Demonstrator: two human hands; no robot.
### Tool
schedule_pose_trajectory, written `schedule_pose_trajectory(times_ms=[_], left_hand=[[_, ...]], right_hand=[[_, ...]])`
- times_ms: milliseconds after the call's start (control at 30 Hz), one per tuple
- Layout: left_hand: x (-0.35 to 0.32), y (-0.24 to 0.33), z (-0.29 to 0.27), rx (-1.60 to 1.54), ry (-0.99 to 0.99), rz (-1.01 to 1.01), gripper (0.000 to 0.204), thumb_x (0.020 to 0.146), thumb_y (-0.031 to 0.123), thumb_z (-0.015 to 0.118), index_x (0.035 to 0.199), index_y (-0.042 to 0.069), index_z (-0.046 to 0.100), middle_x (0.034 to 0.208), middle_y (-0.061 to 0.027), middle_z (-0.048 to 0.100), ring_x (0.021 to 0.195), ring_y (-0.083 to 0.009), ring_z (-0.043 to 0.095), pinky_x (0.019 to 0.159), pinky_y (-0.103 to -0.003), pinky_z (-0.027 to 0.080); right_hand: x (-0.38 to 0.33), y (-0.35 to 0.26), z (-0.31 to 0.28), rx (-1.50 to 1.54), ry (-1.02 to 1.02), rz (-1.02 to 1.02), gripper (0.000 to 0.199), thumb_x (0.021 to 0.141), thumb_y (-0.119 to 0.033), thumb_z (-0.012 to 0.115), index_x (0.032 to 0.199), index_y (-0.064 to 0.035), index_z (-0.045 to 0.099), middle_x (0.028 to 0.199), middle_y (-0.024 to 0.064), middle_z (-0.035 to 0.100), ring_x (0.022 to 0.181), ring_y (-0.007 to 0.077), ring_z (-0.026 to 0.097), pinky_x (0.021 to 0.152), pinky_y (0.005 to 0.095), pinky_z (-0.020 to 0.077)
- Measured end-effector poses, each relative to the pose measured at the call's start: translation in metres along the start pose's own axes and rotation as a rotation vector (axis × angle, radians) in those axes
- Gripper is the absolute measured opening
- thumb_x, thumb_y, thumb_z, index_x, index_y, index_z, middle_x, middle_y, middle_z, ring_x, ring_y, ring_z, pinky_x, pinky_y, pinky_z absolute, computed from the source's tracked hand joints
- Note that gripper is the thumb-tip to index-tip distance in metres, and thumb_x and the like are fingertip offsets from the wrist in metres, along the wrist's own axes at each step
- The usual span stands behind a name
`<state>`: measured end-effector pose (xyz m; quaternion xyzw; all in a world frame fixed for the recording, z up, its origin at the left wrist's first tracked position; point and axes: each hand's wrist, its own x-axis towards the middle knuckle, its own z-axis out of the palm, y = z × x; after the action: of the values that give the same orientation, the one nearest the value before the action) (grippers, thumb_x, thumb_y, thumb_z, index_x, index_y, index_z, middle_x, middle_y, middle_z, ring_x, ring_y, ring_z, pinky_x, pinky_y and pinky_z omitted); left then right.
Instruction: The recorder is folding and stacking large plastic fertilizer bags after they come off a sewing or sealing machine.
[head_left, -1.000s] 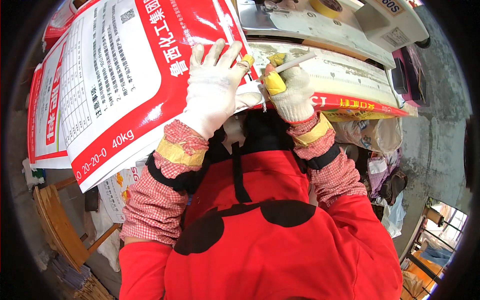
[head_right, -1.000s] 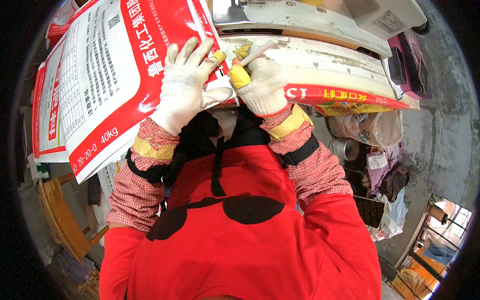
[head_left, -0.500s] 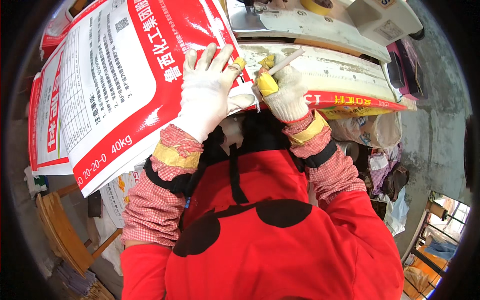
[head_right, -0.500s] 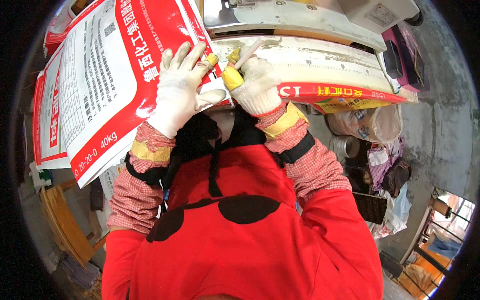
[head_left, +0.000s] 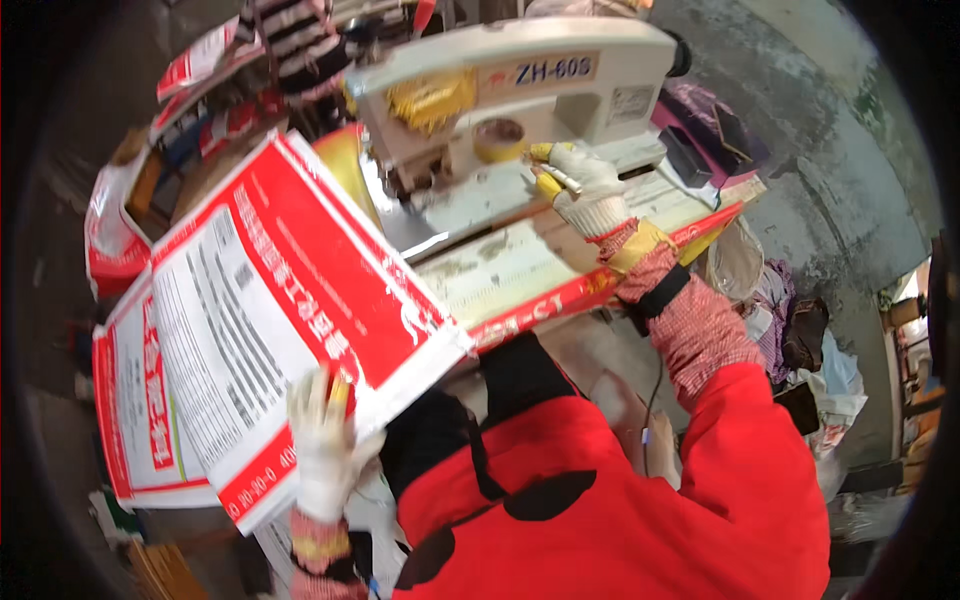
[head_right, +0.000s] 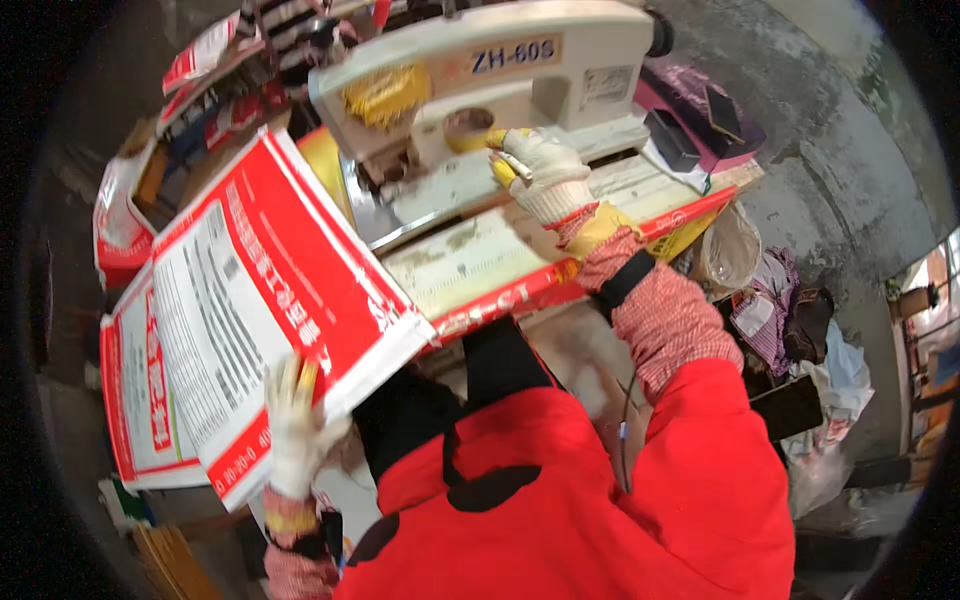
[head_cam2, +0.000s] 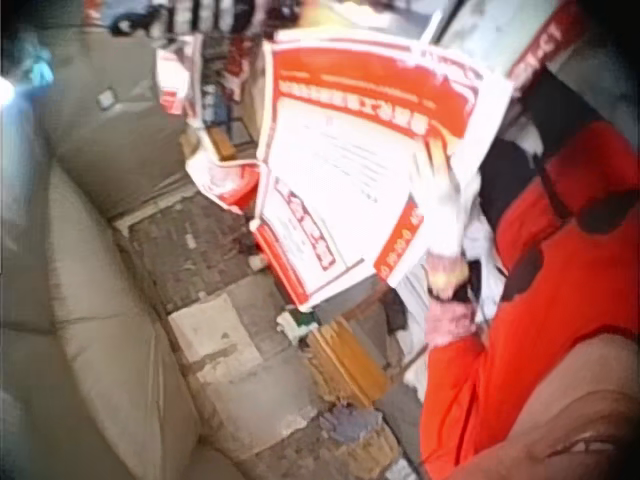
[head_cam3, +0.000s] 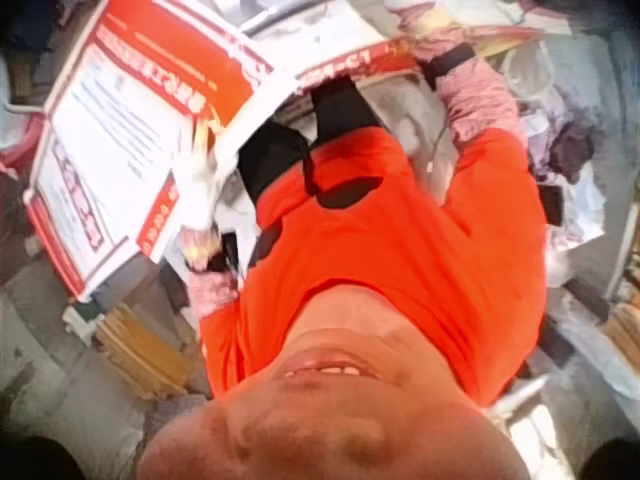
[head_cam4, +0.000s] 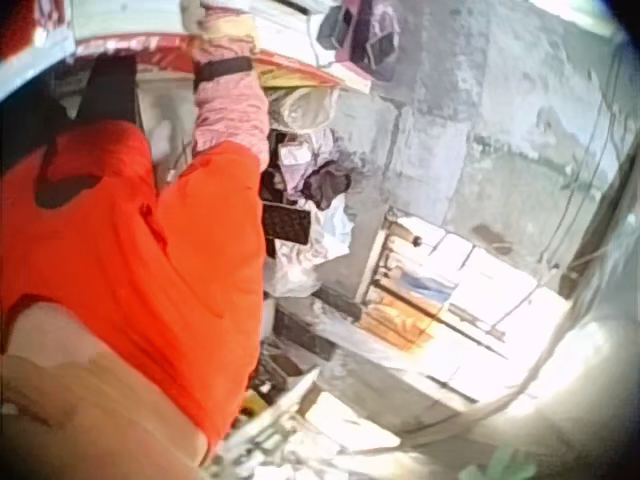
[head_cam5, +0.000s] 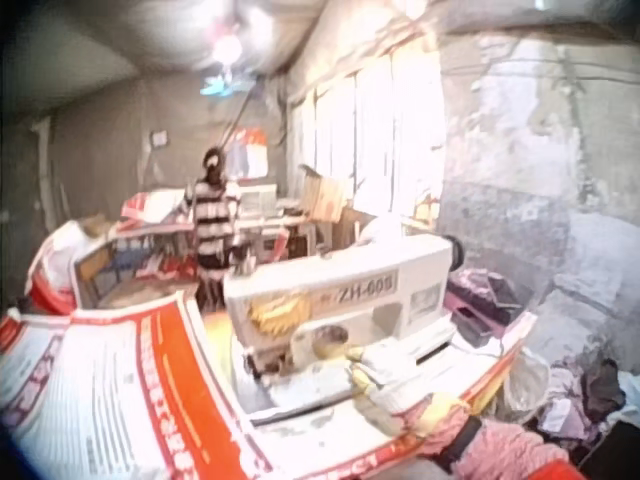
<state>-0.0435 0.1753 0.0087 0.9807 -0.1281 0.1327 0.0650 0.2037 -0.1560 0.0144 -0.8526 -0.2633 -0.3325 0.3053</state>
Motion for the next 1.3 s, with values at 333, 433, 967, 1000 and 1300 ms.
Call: schedule_pose_trajectory(times_ms=[333, 433, 967, 1000, 1300], left_hand=[[-0.103, -0.044, -0.035, 0.122, 0.009, -0.151, 0.08, 0.063, 0.058, 0.064, 0.112, -0.002, 0.047, 0.12, -0.022, 0.042, 0.108, -0.042, 0.04, 0.093, -0.05, 0.033], [-0.099, -0.058, -0.028, 0.116, -0.034, -0.117, 0.074, 0.064, 0.057, 0.063, 0.112, 0.001, 0.048, 0.118, -0.0192, 0.043, 0.107, -0.0406, 0.041, 0.092, -0.049, 0.033], [-0.104, -0.079, -0.055, 0.05, -0.08, -0.172, 0.071, 0.055, 0.047, 0.072, 0.106, 0.0, 0.053, 0.11, -0.0142, 0.048, 0.102, -0.0334, 0.046, 0.087, -0.042, 0.039], [-0.101, -0.079, -0.055, 0.054, -0.074, -0.171, 0.073, 0.056, 0.048, 0.072, 0.106, 0.0, 0.053, 0.113, -0.0156, 0.048, 0.103, -0.0352, 0.046, 0.089, -0.043, 0.038], [-0.104, -0.072, -0.052, 0.075, -0.055, -0.136, 0.071, 0.058, 0.046, 0.073, 0.107, -0.001, 0.051, 0.113, -0.0172, 0.049, 0.104, -0.038, 0.046, 0.091, -0.044, 0.038]], right_hand=[[0.069, 0.037, 0.007, -0.553, -0.478, -0.045, 0.017, 0.074, -0.02, 0.056, 0.086, -0.0106, 0.064, 0.083, 0.0123, 0.063, 0.078, 0.0312, 0.061, 0.07, 0.042, 0.0489], [0.071, 0.034, 0.017, -0.639, -0.582, -0.045, 0.019, 0.075, -0.02, 0.056, 0.089, -0.0121, 0.066, 0.085, 0.0133, 0.065, 0.083, 0.0306, 0.063, 0.07, 0.0405, 0.0503], [0.096, 0.053, 0.009, -0.764, -0.942, 0.196, 0.036, 0.081, -0.038, 0.052, 0.103, -0.0121, 0.064, 0.102, 0.0095, 0.063, 0.092, 0.0263, 0.061, 0.078, 0.0345, 0.048], [0.097, 0.052, 0.008, -0.693, -0.914, 0.333, 0.036, 0.081, -0.038, 0.052, 0.103, -0.013, 0.064, 0.102, 0.0092, 0.064, 0.092, 0.0253, 0.061, 0.077, 0.0337, 0.048], [0.067, 0.023, -0.038, -0.767, -0.668, 0.065, 0.03, 0.073, -0.023, 0.061, 0.103, -0.02, 0.062, 0.102, 0.0071, 0.058, 0.103, 0.0249, 0.051, 0.089, 0.0344, 0.0404]])
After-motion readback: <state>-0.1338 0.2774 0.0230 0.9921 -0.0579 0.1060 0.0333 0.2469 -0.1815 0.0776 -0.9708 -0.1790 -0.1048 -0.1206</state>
